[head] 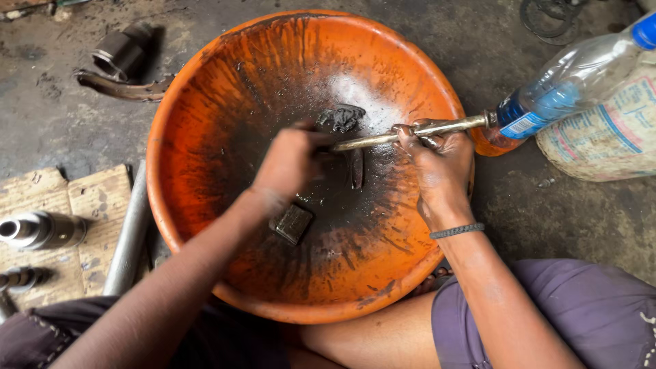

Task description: The person cleans various metal components and a long rod by dipping them into a basin of dark liquid, wiping them with their hands, and setting them aside.

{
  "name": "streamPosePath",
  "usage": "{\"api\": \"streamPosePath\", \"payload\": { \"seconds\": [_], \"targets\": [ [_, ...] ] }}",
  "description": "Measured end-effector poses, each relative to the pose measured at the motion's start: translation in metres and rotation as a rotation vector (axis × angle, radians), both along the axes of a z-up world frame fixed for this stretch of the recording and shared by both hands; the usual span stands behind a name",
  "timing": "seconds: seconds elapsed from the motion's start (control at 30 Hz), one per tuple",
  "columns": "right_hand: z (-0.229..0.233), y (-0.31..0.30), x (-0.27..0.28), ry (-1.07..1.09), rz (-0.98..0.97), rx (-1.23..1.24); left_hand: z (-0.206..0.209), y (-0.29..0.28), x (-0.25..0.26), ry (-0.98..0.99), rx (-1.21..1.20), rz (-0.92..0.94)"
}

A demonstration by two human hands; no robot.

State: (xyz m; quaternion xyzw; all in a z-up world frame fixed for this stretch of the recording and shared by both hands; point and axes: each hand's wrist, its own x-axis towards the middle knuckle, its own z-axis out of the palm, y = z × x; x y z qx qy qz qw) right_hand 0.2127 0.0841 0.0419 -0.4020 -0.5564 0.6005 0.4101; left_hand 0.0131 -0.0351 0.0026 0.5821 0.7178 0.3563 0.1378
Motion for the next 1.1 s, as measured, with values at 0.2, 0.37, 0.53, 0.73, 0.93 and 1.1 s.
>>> {"api": "streamPosePath", "payload": {
  "seconds": [0.2, 0.37, 0.53, 0.73, 0.93, 1.1],
  "targets": [
    [0.003, -0.002, 0.001, 0.082, 0.029, -0.102, 0.010, -0.008, -0.012, -0.042, -0.155, 0.085],
    [0.004, -0.001, -0.004, 0.081, 0.090, -0.008, 0.007, -0.013, -0.013, 0.028, -0.361, 0.290],
    [0.003, -0.001, 0.002, 0.039, 0.023, 0.001, 0.007, 0.005, 0.037, -0.094, 0.187, 0.080],
    [-0.003, -0.001, 0.003, -0.002, 0.001, -0.038, 0.000, -0.011, -0.009, -0.145, -0.238, 0.342],
    [-0.015, 0.001, 0.003, 0.113, -0.014, 0.039, -0.001, -0.005, 0.049, -0.037, 0.293, 0.070],
    [-0.009, -0.004, 0.002, 0.052, -0.055, -0.031, 0.003, -0.021, 0.020, -0.024, 0.133, 0.069]
  ]
}}
